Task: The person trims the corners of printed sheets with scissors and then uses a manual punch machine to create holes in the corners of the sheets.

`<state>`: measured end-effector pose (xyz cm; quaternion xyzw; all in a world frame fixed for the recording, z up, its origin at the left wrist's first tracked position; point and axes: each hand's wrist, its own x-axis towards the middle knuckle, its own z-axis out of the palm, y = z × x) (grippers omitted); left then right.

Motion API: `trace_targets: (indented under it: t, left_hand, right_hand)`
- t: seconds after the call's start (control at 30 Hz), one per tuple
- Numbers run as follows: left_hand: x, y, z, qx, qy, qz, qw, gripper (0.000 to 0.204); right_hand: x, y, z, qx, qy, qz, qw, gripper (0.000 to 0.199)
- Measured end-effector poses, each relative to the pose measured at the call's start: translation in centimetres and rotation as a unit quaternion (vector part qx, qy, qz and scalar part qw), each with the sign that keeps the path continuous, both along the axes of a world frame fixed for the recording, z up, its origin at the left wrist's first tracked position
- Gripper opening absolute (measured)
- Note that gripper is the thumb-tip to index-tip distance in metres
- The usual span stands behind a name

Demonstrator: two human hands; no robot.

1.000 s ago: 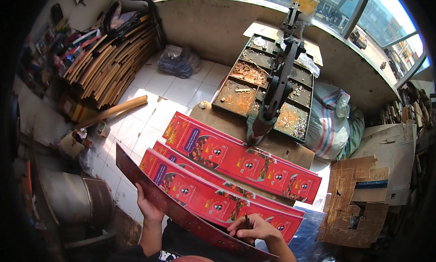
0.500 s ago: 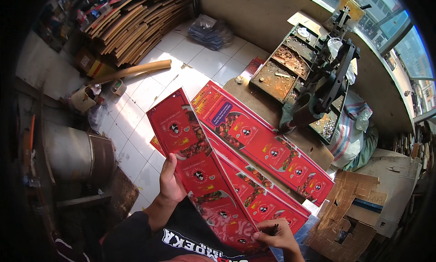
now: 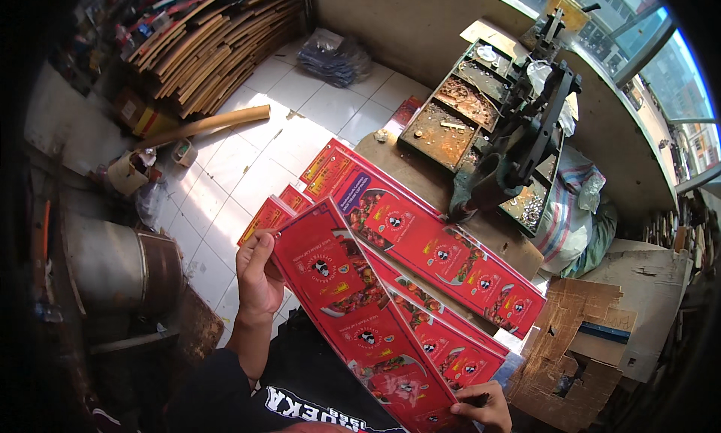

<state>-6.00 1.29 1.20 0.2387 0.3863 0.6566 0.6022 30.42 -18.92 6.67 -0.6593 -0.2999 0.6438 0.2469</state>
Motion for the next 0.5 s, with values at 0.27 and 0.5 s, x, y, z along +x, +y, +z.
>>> trace_targets:
  t: [0.27,0.5]
  left_hand:
    - [-1.1,-1.5,-1.1,-0.056,0.056,-0.039,0.996,0.015]
    - [-0.9,-1.9,-2.5,-0.041,0.080,-0.030,0.995,0.012]
  right_hand:
    - [2.2,-1.9,-1.4,0.029,0.005,0.099,0.995,0.023]
    - [2.2,-2.8,-2.4,0.106,-0.021,0.039,0.993,0.041]
